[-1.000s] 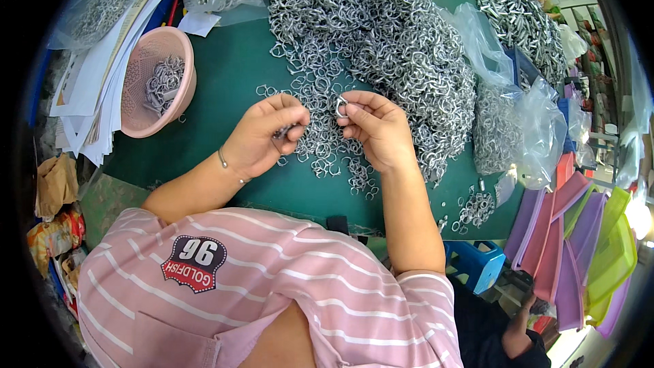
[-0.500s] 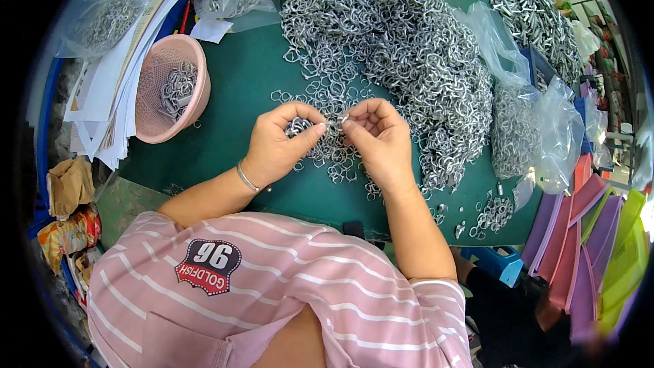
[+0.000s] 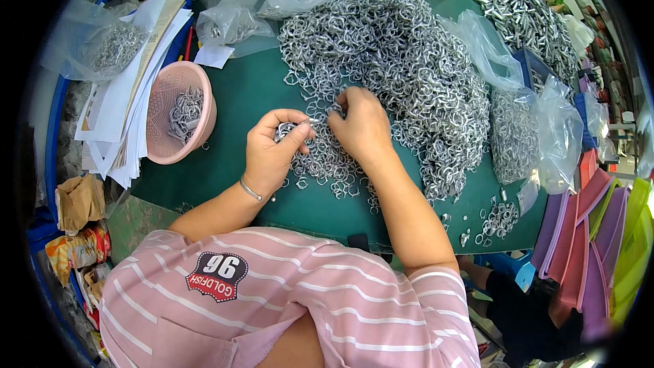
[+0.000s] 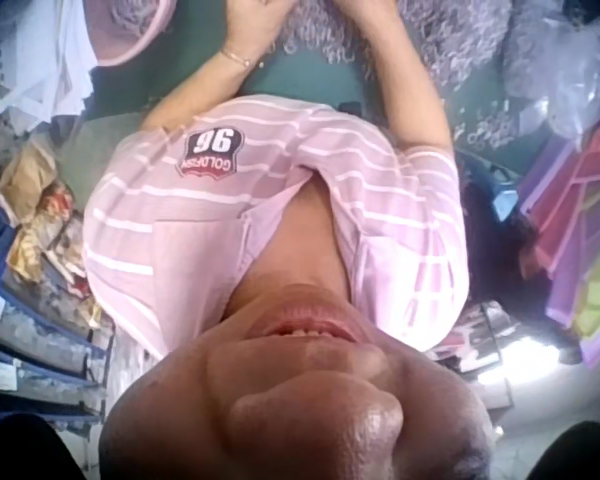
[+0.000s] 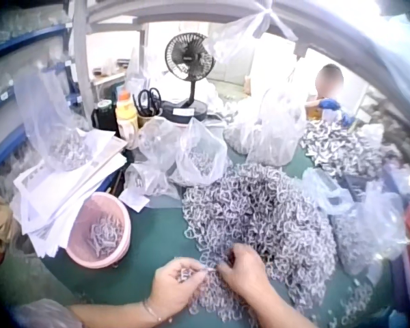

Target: The person threads small metal ring-links together to form a chain-like structure, handling multiple rings at a time and adding them one by one to a growing cluster.

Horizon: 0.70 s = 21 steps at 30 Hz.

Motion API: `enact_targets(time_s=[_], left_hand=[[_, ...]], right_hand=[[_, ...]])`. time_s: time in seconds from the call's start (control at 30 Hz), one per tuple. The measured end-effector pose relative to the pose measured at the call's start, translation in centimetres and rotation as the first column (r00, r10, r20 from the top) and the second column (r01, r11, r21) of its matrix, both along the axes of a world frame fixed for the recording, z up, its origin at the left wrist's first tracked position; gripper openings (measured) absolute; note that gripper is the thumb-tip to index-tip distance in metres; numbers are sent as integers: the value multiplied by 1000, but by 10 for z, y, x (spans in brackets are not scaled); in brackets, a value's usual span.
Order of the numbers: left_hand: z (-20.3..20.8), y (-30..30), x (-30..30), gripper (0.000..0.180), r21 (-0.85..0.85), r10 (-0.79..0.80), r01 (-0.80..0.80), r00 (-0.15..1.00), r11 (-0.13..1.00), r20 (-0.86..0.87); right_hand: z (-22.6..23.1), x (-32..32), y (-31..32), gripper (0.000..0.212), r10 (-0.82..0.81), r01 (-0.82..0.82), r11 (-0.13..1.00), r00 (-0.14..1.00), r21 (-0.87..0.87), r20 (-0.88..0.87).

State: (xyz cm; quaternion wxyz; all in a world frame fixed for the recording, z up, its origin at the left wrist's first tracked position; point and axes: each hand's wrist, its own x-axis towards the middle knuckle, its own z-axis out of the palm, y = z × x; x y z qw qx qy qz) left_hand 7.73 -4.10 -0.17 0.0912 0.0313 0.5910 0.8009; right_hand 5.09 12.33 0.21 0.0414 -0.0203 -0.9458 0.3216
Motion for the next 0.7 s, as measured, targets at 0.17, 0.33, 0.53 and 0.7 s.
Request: enact_targets(time_s=[0.17,0.33,0.53,0.7], left_hand=[[3,-1,0,13,41,-13,10,997,999,76],[-2,1,2,12,46,-2,3,1000,999,-12],[1,1,4,11,12,-44,44,999,999,-3],[2,1,7,12,-42,-92,91,996,995,-8]], right_hand=[[8,18,11,25,19,25,841,997,-541,75],[16,36,25,20,41,138,641,976,-755,212],[22,48,30,16,-23,136,545,989,-827,147],[11,55,44,19,11,114,568,989,-815,145]])
